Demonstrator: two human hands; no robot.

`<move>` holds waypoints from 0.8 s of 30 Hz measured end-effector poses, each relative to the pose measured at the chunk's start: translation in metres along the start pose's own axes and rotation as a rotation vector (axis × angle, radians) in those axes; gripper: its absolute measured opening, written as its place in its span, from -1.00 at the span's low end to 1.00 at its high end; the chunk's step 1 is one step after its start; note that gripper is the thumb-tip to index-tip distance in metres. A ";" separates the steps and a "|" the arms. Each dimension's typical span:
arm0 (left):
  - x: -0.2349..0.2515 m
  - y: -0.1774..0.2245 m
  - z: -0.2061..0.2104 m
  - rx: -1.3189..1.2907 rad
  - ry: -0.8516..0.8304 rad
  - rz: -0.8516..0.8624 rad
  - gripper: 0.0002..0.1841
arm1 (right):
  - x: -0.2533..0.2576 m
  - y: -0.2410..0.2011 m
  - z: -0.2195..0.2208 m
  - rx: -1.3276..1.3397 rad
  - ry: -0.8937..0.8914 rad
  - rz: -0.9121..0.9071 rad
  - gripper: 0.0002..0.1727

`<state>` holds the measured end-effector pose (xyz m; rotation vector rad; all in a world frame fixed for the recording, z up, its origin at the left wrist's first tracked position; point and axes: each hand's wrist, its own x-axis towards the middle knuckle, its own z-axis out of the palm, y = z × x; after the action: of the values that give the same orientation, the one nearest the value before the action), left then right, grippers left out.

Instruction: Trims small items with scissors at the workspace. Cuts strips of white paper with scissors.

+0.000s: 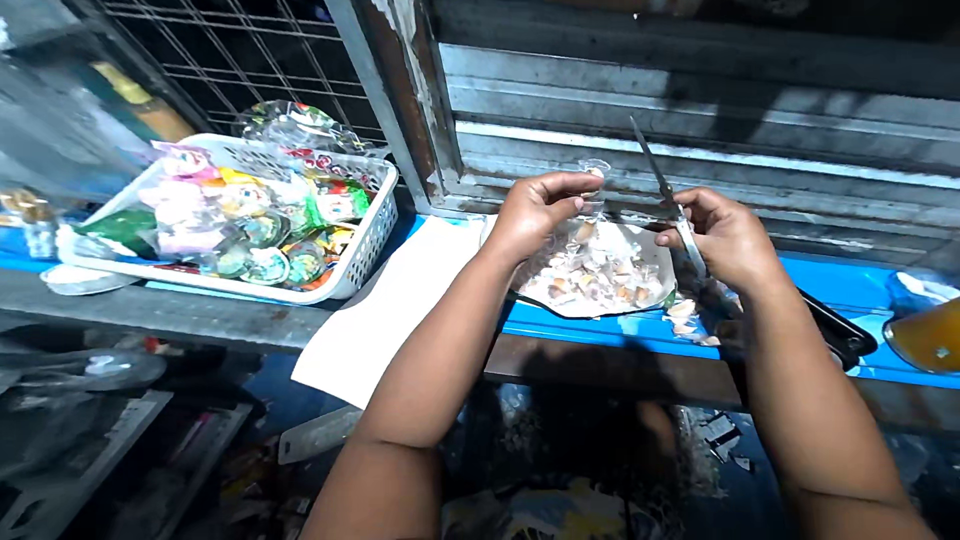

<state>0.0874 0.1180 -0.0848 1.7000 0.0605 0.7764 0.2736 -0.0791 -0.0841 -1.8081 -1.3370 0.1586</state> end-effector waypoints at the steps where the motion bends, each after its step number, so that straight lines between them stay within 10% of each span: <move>1: 0.000 -0.001 0.002 0.003 0.013 -0.004 -0.72 | 0.000 0.000 0.001 0.009 0.000 -0.005 -0.49; 24: -0.009 0.003 0.020 0.212 -0.512 -0.134 -0.76 | -0.005 -0.009 0.022 0.415 0.013 -0.060 -0.52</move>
<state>0.0893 0.0958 -0.0877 2.0283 -0.0999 0.2254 0.2530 -0.0708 -0.0939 -1.4167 -1.2408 0.3638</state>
